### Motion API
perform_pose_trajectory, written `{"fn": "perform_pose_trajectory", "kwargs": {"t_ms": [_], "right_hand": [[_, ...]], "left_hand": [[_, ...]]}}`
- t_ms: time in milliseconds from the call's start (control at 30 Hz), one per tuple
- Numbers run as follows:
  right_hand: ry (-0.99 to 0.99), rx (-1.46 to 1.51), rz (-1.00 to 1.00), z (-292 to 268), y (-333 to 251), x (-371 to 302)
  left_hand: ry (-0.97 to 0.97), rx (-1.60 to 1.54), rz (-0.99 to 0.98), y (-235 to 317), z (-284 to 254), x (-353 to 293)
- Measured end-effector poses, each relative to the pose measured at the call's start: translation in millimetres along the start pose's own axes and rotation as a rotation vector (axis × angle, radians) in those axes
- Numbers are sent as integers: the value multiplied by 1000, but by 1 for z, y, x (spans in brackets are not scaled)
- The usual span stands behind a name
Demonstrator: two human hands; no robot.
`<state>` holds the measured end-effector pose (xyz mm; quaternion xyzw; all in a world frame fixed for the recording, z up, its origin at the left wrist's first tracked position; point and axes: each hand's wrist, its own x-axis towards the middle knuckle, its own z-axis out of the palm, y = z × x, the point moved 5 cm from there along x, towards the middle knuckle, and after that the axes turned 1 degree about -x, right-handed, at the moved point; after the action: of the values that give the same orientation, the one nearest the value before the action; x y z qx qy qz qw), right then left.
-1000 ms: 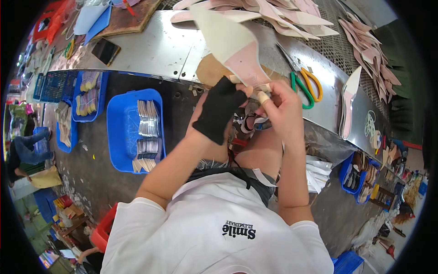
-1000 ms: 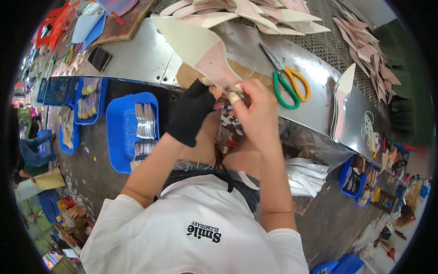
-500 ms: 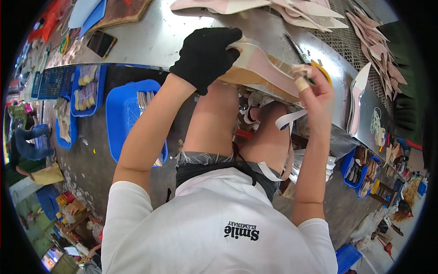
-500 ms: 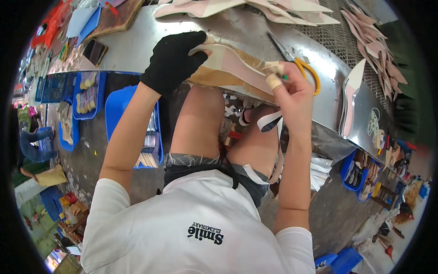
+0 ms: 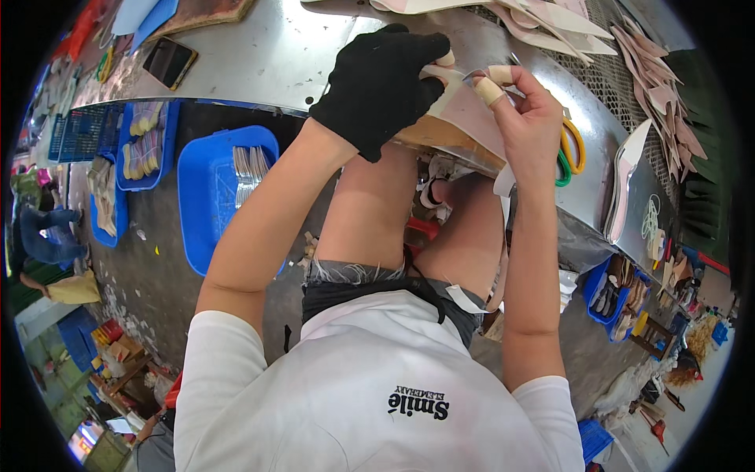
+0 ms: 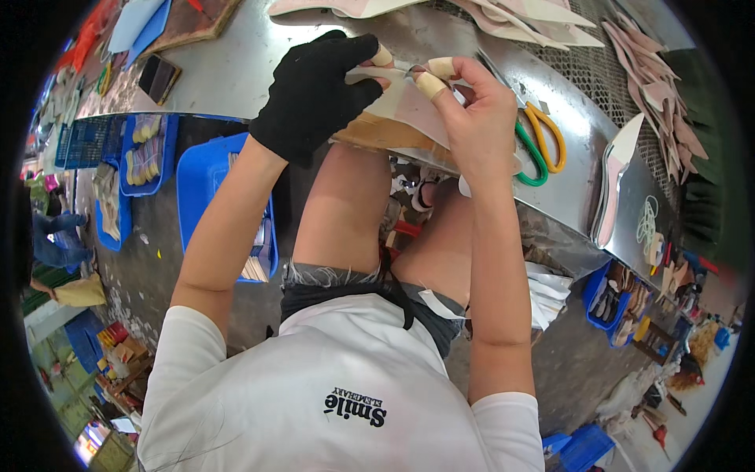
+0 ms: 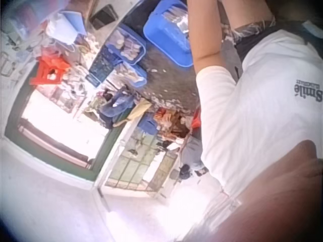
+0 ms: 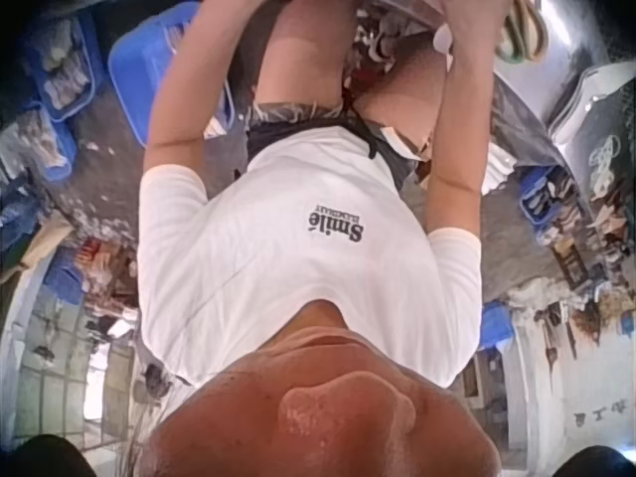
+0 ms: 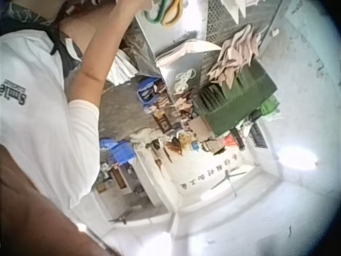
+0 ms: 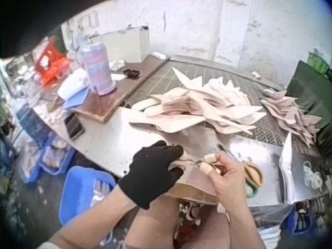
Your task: Assembling shoe components by attaching pink uppers to insoles and preparing adhesive strips.
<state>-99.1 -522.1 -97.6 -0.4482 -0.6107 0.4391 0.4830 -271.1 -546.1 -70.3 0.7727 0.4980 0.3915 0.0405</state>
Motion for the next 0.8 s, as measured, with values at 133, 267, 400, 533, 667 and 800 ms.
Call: {"fn": "perform_pose_trajectory", "kwargs": {"t_ms": [133,267,400,533,667,800], "right_hand": [[-7,16,34,3,4,4],[98,-292,-101,8,-4,0],[193,-613,-369,10,-38,-17],[173,-703,-460,10,-27,-10],[-46,-693,-446,11,-31,-1],[-120,-559,-306,6,-26,8]], "left_hand": [[7,-7,-11,-2,2,0],[31,21,45,-3,4,-1],[17,19,40,-2,4,2],[44,0,107,-3,4,0],[3,-59,69,-3,0,-4],[-1,-159,75,6,1,11]]}}
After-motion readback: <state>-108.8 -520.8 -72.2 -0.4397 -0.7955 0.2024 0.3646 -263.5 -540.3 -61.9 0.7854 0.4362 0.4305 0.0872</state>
